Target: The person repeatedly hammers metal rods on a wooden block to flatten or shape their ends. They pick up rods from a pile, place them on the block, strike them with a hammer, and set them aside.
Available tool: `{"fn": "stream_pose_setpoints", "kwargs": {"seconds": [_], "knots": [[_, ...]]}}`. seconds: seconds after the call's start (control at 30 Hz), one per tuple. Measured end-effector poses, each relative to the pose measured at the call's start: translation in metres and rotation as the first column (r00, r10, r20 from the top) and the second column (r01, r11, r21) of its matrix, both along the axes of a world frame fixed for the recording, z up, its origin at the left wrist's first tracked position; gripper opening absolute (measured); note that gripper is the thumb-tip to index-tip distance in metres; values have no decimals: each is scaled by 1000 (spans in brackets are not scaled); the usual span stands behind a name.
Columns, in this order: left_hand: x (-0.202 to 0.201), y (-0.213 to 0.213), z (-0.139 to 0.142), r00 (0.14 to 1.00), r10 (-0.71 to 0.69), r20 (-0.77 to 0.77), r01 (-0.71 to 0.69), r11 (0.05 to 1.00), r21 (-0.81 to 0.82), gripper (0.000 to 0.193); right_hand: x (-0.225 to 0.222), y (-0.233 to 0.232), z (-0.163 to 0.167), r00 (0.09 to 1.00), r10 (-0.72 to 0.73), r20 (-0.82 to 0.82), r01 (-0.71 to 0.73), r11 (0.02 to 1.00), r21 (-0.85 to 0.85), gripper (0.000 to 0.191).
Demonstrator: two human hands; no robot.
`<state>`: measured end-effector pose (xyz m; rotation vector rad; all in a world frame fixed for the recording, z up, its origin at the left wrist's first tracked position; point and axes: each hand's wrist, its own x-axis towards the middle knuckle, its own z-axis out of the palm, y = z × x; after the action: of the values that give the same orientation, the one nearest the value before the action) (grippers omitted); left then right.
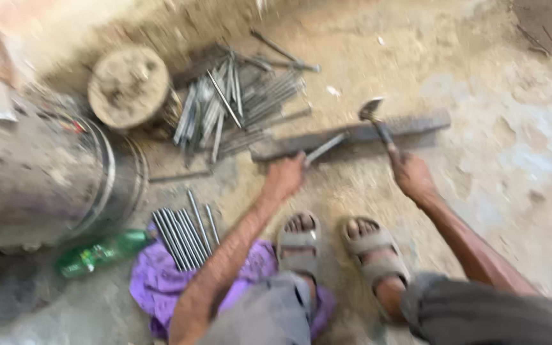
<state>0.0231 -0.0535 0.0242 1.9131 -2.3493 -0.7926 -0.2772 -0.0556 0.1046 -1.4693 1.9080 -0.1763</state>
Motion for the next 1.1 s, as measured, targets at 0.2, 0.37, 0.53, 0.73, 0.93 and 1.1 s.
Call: {"fn": "stream_pose_setpoints", "kwargs": {"seconds": [0.2,0.37,0.53,0.73,0.93,1.1], "knots": [[2,7,-22,996,32,-87,-39,997,-73,20,-34,-22,31,957,38,287,90,903,-420,60],[4,-2,2,999,43,-26,-42,998,41,20,-4,11,-8,976,84,200,-14,944,-329,58],[10,-29,36,992,124,-3,-124,992,-17,21,-19,3,-24,966,241,-89,-255,848,-464,55],[-2,8,-7,996,61,-71,-66,996,-61,22,-20,4,-12,981,113,155,3,799,-601,46],[1,0,-5,998,41,-43,-46,991,-128,25,1,-1,-28,975,168,-146,-203,939,-276,50],[2,2,-12,998,-1,-68,-8,992,-129,24,-13,8,-49,996,66,-64,-72,994,-84,56]]}}
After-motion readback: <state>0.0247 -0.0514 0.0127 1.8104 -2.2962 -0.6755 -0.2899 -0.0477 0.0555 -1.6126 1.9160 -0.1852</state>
